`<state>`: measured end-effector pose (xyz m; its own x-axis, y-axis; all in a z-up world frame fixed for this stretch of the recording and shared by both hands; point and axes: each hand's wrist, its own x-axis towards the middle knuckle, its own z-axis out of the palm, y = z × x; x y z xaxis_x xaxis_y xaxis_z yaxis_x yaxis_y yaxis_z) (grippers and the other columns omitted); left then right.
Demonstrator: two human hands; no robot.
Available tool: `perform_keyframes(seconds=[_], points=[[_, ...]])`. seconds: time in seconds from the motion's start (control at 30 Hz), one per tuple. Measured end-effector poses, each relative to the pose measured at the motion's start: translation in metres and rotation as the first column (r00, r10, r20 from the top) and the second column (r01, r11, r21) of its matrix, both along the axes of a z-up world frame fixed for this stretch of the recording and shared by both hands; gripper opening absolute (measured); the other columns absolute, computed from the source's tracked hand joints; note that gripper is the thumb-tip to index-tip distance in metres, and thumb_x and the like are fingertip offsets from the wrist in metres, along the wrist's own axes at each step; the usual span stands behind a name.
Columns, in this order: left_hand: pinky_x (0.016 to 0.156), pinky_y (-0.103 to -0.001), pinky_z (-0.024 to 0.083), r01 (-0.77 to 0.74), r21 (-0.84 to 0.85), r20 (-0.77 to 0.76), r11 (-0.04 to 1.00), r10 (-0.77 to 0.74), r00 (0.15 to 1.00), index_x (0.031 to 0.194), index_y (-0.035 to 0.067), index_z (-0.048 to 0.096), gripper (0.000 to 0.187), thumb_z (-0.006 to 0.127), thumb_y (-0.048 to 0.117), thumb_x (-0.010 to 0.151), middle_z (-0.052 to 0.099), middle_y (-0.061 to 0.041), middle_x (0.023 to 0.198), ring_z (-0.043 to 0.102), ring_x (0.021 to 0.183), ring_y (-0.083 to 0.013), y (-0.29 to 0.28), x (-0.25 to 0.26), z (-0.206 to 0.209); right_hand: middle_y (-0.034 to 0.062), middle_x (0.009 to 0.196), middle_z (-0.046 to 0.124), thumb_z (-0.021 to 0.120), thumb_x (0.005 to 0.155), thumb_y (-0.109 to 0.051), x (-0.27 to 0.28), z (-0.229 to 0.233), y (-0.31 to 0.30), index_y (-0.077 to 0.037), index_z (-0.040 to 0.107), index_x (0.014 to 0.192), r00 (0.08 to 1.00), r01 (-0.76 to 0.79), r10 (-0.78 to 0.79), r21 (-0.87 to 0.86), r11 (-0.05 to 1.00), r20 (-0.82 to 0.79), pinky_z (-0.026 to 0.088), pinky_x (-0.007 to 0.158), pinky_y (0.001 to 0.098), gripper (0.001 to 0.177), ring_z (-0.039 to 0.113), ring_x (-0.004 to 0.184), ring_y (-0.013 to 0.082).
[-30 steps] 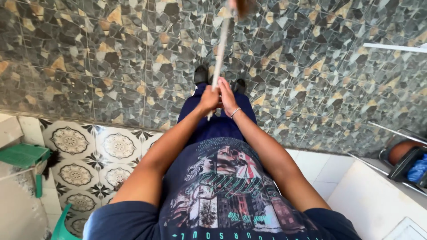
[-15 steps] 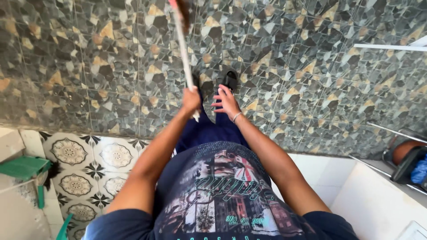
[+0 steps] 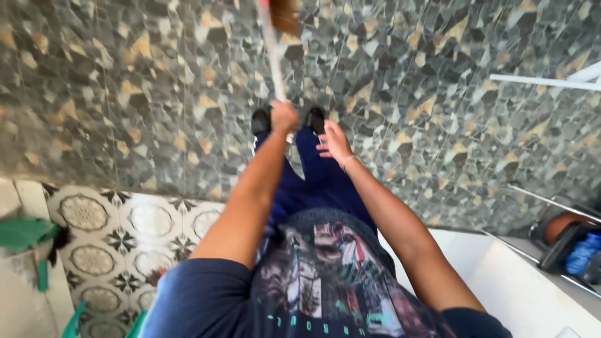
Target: Sweeping a tiled outdoor or semi-outdoor floor using a broom.
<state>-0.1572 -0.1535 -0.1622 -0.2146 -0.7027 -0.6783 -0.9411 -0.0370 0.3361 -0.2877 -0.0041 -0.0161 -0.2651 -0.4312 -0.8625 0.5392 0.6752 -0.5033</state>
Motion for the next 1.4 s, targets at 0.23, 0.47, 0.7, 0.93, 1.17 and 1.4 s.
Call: perform_keyframes(seconds=[0.23,0.47,0.7,0.93,1.17,1.4], points=[[0.077,-0.051,0.055,-0.433,0.059,-0.107,0.899,0.437,0.893,0.120,0.000,0.046,0.039,0.049,0.037,0.106,0.068,-0.029,0.098,0.069,0.091,-0.0446,0.008,0.003,0.141,0.0169,0.126,0.067,0.042,0.106,-0.048,-0.001,0.026,-0.006,-0.023,0.040,0.153,0.999,0.014,-0.010,-0.085,0.996,0.048,0.062,0.070,0.0397,0.053,0.075,0.089,0.0261],[0.078,-0.052,0.058,-0.279,0.418,-0.133,0.864,0.362,0.923,0.120,0.001,0.047,0.048,0.049,0.045,0.102,0.071,-0.027,0.102,0.073,0.092,-0.0425,0.055,-0.060,0.106,0.0164,0.122,0.064,0.040,0.102,-0.051,-0.014,0.036,-0.019,-0.024,0.041,0.153,0.991,0.002,-0.001,-0.005,1.000,0.131,0.062,0.065,0.0411,0.057,0.070,0.084,0.0262],[0.081,-0.052,0.057,-0.285,0.020,0.025,0.958,0.284,0.958,0.123,0.000,0.038,0.048,0.054,0.039,0.099,0.070,-0.029,0.107,0.071,0.098,-0.0451,-0.003,-0.047,-0.024,0.0156,0.126,0.067,0.045,0.103,-0.045,-0.040,0.026,0.001,-0.021,0.039,0.154,0.997,-0.075,0.075,-0.009,0.997,0.028,0.061,0.068,0.0388,0.057,0.074,0.088,0.0250],[0.067,-0.051,0.057,-0.484,0.139,-0.158,0.864,0.502,0.850,0.118,0.005,0.039,0.043,0.049,0.044,0.105,0.070,-0.028,0.094,0.072,0.079,-0.0412,0.009,-0.030,0.126,0.0172,0.122,0.068,0.042,0.104,-0.047,-0.037,0.036,0.006,-0.019,0.041,0.151,0.997,0.005,-0.005,-0.010,1.000,0.073,0.061,0.066,0.0378,0.054,0.075,0.087,0.0257],[0.082,-0.055,0.054,-0.228,0.237,-0.220,0.944,0.281,0.934,0.119,0.004,0.046,0.046,0.048,0.047,0.104,0.071,-0.030,0.101,0.070,0.095,-0.0479,0.049,-0.062,0.093,0.0185,0.116,0.068,0.043,0.107,-0.049,-0.027,0.008,0.005,-0.016,0.049,0.147,0.978,0.000,0.017,-0.078,0.997,0.210,0.063,0.069,0.0395,0.053,0.073,0.088,0.0264],[0.083,-0.056,0.056,-0.222,-0.033,-0.101,0.975,0.217,0.971,0.126,0.002,0.037,0.045,0.052,0.033,0.096,0.068,-0.034,0.109,0.069,0.098,-0.0510,-0.021,-0.075,-0.037,0.0164,0.121,0.070,0.043,0.105,-0.044,-0.045,0.020,0.006,-0.017,0.048,0.147,0.994,-0.033,0.038,-0.053,0.998,0.106,0.062,0.072,0.0411,0.050,0.075,0.091,0.0276]])
